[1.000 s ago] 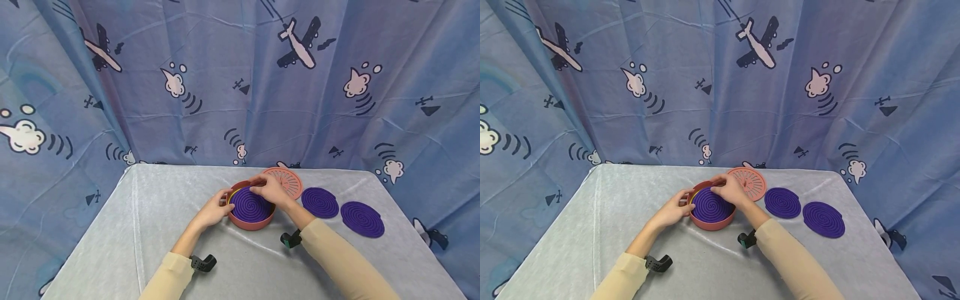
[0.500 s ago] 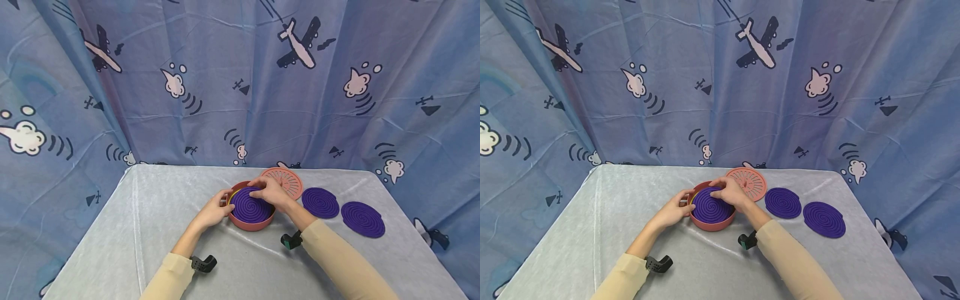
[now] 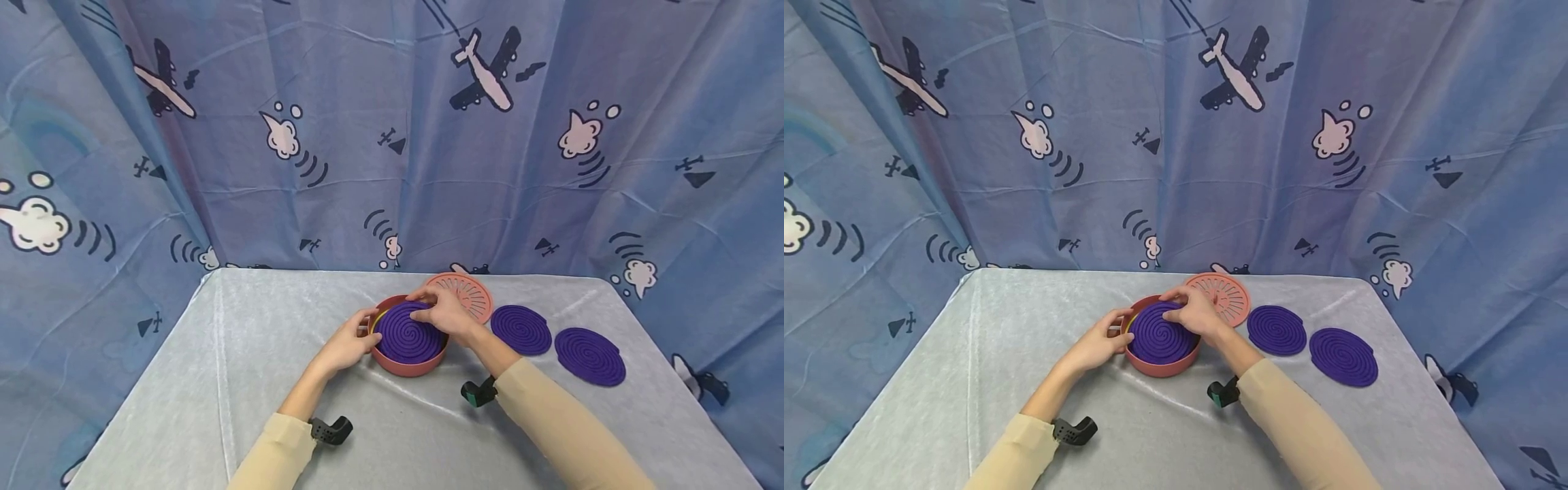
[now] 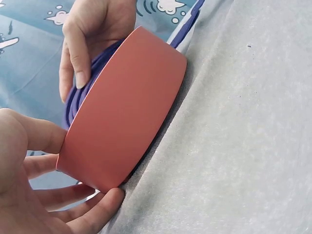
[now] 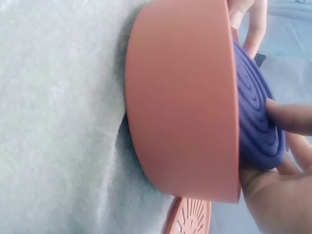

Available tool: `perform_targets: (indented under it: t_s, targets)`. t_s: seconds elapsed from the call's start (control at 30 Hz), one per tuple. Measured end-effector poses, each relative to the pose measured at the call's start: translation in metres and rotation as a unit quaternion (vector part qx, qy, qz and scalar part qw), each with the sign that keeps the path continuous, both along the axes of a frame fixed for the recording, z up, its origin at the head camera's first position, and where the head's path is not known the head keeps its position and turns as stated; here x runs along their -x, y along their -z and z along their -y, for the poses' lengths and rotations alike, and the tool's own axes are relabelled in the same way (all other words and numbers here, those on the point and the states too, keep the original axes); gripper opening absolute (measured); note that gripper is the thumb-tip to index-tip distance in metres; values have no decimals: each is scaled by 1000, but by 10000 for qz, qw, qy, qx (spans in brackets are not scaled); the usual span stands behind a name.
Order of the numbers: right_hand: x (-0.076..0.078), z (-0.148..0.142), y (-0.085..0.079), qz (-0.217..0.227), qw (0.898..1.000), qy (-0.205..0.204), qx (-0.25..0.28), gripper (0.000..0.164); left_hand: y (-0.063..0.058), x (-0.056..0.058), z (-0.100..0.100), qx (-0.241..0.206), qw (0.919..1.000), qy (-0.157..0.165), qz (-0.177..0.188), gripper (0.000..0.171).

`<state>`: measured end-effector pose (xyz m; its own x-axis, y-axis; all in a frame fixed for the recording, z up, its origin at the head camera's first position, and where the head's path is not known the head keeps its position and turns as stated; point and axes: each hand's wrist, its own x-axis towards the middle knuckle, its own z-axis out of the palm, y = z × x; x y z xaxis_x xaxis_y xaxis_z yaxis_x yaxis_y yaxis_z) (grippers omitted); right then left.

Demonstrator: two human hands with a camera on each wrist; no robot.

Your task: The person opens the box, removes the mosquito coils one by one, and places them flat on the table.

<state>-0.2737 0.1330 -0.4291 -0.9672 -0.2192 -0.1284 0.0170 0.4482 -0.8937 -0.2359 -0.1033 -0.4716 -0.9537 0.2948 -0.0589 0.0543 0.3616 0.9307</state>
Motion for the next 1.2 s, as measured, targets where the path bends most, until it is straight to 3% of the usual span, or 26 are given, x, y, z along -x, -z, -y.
perform_targets:
  t_s: [0.4,0.63,0.77,0.9,1.2]
  targets:
    - [-8,-16,-22,-306,9984,157,448,34,-2,-1,1,-40,10000,-35,-58,53]
    - [-20,-28,-33,-802,9943,-47,698,32,-2,-1,1,-34,10000,-12,-88,53]
    - [-27,-39,-36,-667,9956,86,652,34,-2,-1,1,26,10000,-24,-43,53]
    - [-35,-53,-36,-422,9976,201,516,40,-3,-1,0,34,10000,-34,-22,53]
    - [-51,-89,-22,-372,9974,492,385,44,-3,-2,0,-48,10000,-36,-8,52]
